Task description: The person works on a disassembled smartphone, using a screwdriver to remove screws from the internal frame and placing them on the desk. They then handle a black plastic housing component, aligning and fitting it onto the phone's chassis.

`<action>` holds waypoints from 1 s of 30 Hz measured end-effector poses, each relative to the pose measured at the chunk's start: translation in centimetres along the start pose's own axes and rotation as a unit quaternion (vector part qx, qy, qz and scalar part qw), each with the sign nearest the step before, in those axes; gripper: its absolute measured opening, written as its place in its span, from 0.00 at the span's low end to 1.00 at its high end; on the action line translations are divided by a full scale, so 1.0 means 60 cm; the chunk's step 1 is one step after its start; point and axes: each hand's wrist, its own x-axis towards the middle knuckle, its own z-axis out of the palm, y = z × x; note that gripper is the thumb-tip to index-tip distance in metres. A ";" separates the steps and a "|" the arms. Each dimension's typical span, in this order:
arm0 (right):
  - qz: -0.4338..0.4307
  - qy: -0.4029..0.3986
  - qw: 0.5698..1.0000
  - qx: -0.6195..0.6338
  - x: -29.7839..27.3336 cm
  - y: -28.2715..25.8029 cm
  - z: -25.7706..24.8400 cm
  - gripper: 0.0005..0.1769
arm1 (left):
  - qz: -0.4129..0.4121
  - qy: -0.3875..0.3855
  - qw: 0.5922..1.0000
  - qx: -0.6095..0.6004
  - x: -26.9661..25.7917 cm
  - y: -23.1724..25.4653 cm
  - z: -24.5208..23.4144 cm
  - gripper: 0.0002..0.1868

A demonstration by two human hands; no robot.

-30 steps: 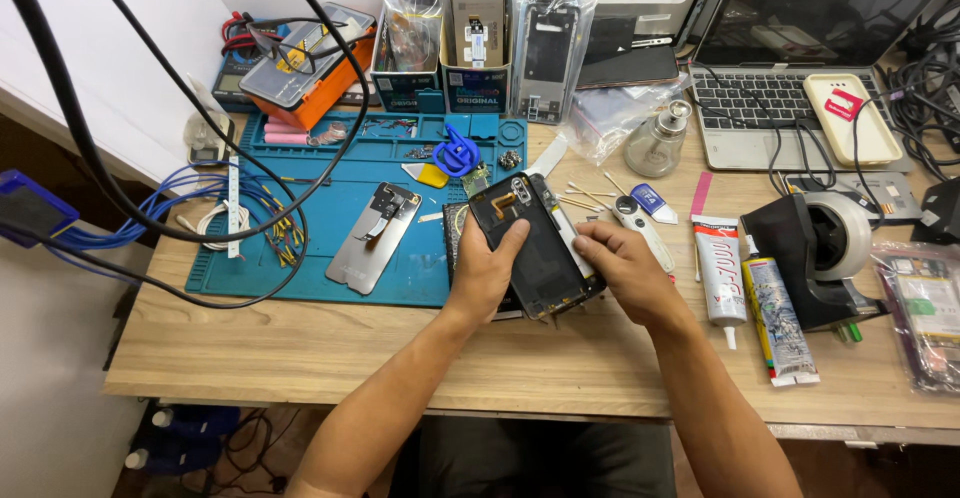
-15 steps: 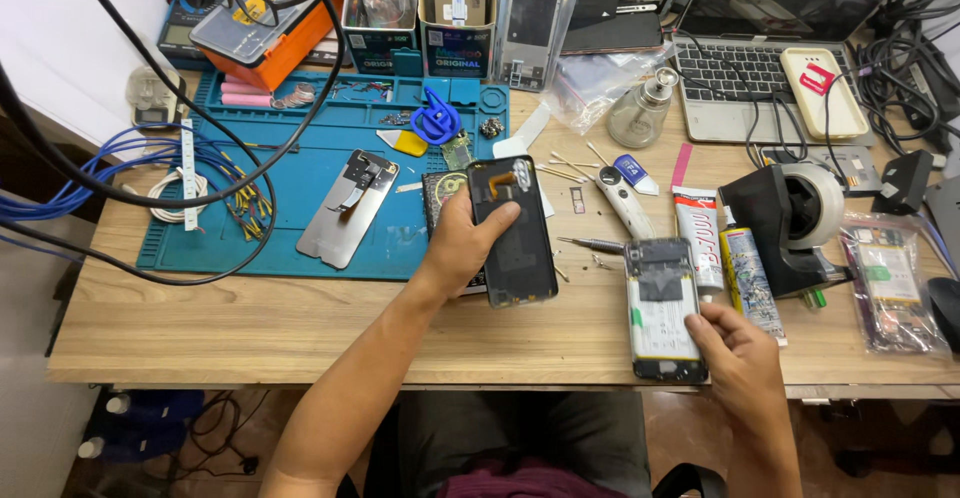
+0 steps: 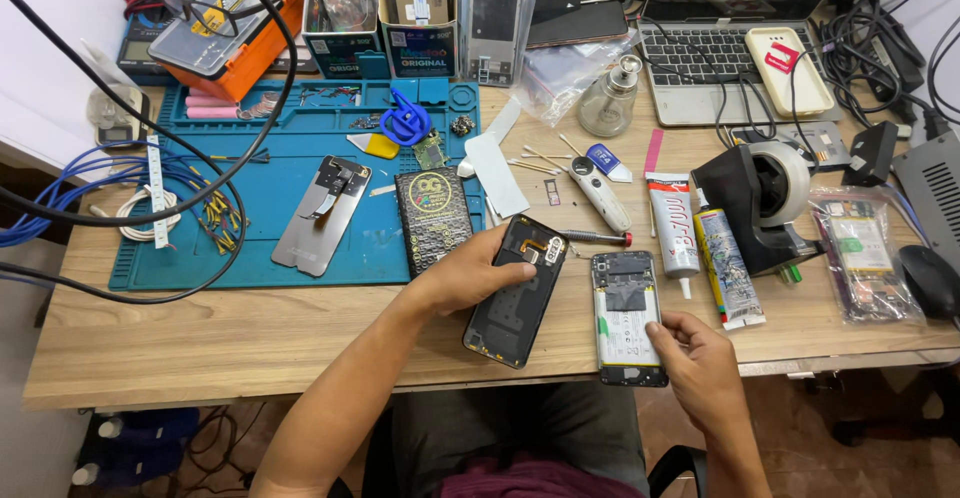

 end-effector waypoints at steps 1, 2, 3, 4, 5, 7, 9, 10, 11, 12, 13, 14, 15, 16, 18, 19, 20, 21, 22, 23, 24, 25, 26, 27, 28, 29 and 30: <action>0.001 0.000 1.000 0.001 0.005 -0.006 0.003 0.11 | -0.002 -0.001 1.000 0.001 -0.004 0.004 -0.002 0.15; -0.018 0.000 0.997 -0.069 0.009 -0.012 0.006 0.11 | -0.013 0.012 1.000 0.008 -0.007 0.009 -0.003 0.15; -0.038 0.001 0.990 -0.139 0.015 -0.017 0.008 0.11 | -0.023 0.024 0.999 0.016 -0.009 0.013 -0.005 0.16; -0.037 0.003 0.990 -0.137 0.026 -0.011 0.011 0.11 | -0.023 0.023 0.999 0.018 -0.008 0.006 -0.011 0.16; -0.039 0.010 0.986 -0.160 0.035 -0.005 0.014 0.11 | 0.014 0.020 1.000 -0.006 -0.009 -0.001 -0.017 0.15; -0.038 0.017 0.983 -0.180 0.048 -0.007 0.024 0.11 | 0.049 0.015 0.998 -0.028 -0.010 -0.006 -0.026 0.15; -0.049 0.018 0.966 -0.255 0.051 -0.023 0.035 0.13 | 0.078 0.056 0.995 -0.035 -0.012 -0.002 -0.031 0.15; -0.046 0.018 0.966 -0.253 0.053 -0.023 0.040 0.13 | 0.074 0.054 0.995 -0.034 -0.016 0.003 -0.029 0.15; -0.068 0.016 0.960 -0.271 0.058 -0.024 0.044 0.13 | 0.084 0.066 0.993 -0.045 -0.018 0.010 -0.028 0.15; -0.090 0.015 0.953 -0.290 0.062 -0.026 0.048 0.13 | 0.093 0.078 0.991 -0.056 -0.020 0.018 -0.026 0.14; -0.090 0.015 0.953 -0.287 0.059 -0.031 0.050 0.13 | 0.092 0.077 0.991 -0.053 -0.019 0.015 -0.025 0.14; -0.099 0.016 0.951 -0.293 0.056 -0.037 0.053 0.13 | 0.091 0.089 0.990 -0.060 -0.018 0.012 -0.025 0.13; -0.107 0.016 0.948 -0.299 0.052 -0.042 0.055 0.12 | 0.090 0.100 0.989 -0.067 -0.017 0.009 -0.024 0.13; -0.106 0.017 0.949 -0.296 0.047 -0.046 0.056 0.12 | 0.089 0.099 0.989 -0.065 -0.018 0.011 -0.022 0.13; -0.106 0.021 0.935 -0.337 0.037 -0.053 0.054 0.14 | 0.074 0.103 0.990 -0.060 -0.017 0.012 -0.018 0.14; -0.104 0.023 0.936 -0.336 0.034 -0.053 0.054 0.14 | 0.073 0.101 0.991 -0.058 -0.012 0.005 -0.019 0.14; -0.109 0.022 0.929 -0.353 0.031 -0.053 0.054 0.15 | 0.073 0.093 0.991 -0.057 -0.007 -0.003 -0.020 0.14; -0.116 0.021 0.921 -0.370 0.029 -0.054 0.055 0.15 | 0.074 0.085 0.992 -0.055 -0.002 -0.010 -0.022 0.14; -0.114 0.023 0.923 -0.368 0.027 -0.056 0.054 0.15 | 0.073 0.083 0.992 -0.052 -0.002 -0.007 -0.018 0.14; -0.109 0.018 0.917 -0.383 0.024 -0.058 0.055 0.17 | 0.068 0.087 0.993 -0.048 -0.004 -0.004 -0.014 0.15; -0.104 0.012 0.911 -0.398 0.021 -0.061 0.055 0.18 | 0.063 0.091 0.993 -0.043 -0.006 0.000 -0.011 0.15; -0.105 0.013 0.913 -0.394 0.019 -0.063 0.059 0.18 | 0.063 0.091 0.993 -0.039 -0.007 0.002 -0.011 0.15; -0.109 0.014 0.907 -0.405 0.017 -0.065 0.062 0.18 | 0.062 0.092 0.993 -0.040 -0.008 0.004 -0.011 0.15; -0.112 0.017 0.902 -0.417 0.014 -0.066 0.064 0.18 | 0.061 0.091 0.993 -0.043 -0.008 0.005 -0.008 0.15; -0.111 0.018 0.903 -0.414 0.015 -0.064 0.063 0.18 | 0.060 0.089 0.993 -0.039 -0.008 0.005 -0.009 0.15; -0.126 0.021 0.899 -0.418 0.014 -0.062 0.062 0.17 | 0.063 0.104 0.991 -0.046 -0.009 0.005 -0.008 0.15; -0.140 0.024 0.895 -0.422 0.013 -0.060 0.061 0.17 | 0.066 0.119 0.989 -0.053 -0.010 0.004 -0.008 0.15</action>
